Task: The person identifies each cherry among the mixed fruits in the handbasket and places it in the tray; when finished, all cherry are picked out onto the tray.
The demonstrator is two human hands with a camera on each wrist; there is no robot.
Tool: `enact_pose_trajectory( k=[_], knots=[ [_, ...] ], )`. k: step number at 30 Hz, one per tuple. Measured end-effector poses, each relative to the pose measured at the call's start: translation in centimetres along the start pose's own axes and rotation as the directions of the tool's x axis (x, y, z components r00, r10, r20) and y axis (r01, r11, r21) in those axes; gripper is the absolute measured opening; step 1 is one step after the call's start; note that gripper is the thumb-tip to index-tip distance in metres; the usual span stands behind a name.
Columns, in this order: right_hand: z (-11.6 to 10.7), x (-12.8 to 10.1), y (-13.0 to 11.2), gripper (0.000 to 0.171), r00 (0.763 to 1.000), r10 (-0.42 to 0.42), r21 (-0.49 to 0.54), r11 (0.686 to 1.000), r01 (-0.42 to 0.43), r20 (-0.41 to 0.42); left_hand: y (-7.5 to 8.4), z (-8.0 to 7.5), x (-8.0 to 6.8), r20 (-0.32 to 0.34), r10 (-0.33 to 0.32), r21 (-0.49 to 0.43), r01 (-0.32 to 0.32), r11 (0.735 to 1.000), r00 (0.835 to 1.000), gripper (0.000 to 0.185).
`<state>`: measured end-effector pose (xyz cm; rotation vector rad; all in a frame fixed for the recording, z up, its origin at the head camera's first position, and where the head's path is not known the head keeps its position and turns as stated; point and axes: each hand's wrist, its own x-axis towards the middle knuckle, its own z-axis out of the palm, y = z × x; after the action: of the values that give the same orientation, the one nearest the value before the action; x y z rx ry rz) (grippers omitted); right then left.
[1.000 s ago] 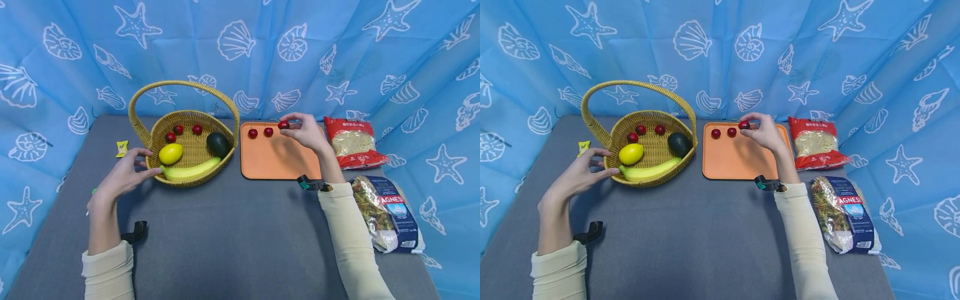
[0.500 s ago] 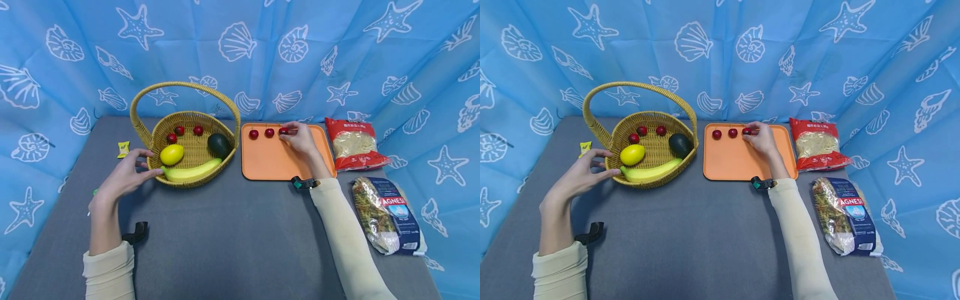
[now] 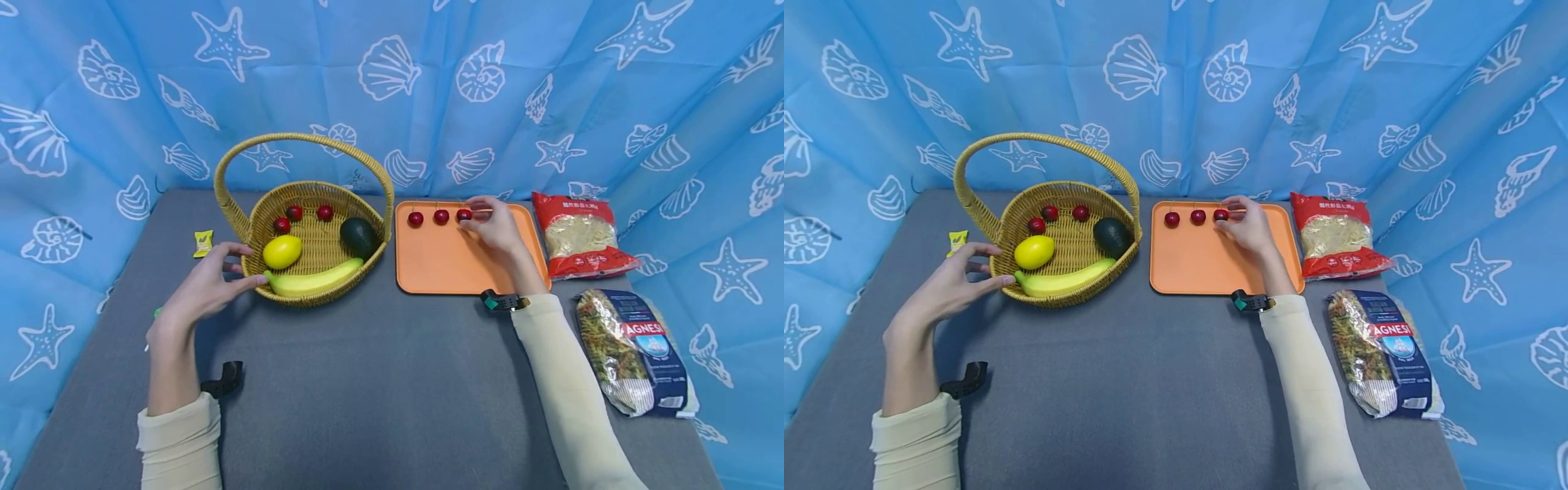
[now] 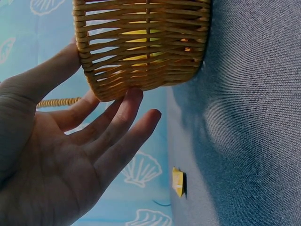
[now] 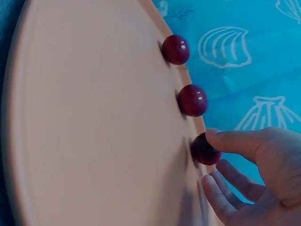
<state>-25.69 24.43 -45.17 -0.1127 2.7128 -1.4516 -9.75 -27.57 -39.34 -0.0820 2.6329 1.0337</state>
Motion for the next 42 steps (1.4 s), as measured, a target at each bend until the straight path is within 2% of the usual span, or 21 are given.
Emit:
enact_pose_trajectory(
  k=[8,15,18,23,27,31,36,42],
  knots=[
    [-0.4,-1.8,-2.4,0.045,0.996,-0.085,0.047,0.995,0.086,-0.033,0.0,0.0,0.1,0.002,-0.005,-0.009,0.005,1.0,1.0,0.08],
    [-0.1,-4.3,-6.6,0.042,0.975,-0.22,0.12,0.968,0.22,-0.011,-0.1,0.0,0.1,0.003,-0.01,-0.013,0.01,1.0,1.0,0.081],
    [0.4,-5.7,-8.5,0.039,0.954,-0.301,0.165,0.94,0.298,-0.009,-0.1,0.0,0.1,0.007,-0.011,-0.018,0.011,1.0,1.0,0.081],
    [1.4,-8.0,-11.4,0.035,0.899,-0.438,0.252,0.871,0.422,0.006,-0.1,0.0,0.1,0.007,-0.013,-0.021,0.013,1.0,1.0,0.08],
    [2.7,-9.2,-13.5,0.036,0.861,-0.507,0.313,0.825,0.471,0.041,-0.2,0.0,0.1,0.004,-0.01,-0.019,0.01,1.0,1.0,0.08],
    [4.3,-9.8,-15.3,0.034,0.831,-0.551,0.344,0.797,0.495,0.08,-0.1,0.0,0.2,0.004,-0.008,-0.018,0.008,1.0,1.0,0.08],
    [7.2,-9.3,-17.1,0.033,0.812,-0.563,0.364,0.796,0.483,0.156,-0.1,0.0,0.2,0.006,-0.01,-0.018,0.01,1.0,1.0,0.08],
    [11.3,-6.8,-18.8,0.032,0.818,-0.515,0.36,0.836,0.414,0.255,-0.1,0.0,0.0,0.006,-0.014,-0.021,0.014,1.0,1.0,0.081]
  ],
)
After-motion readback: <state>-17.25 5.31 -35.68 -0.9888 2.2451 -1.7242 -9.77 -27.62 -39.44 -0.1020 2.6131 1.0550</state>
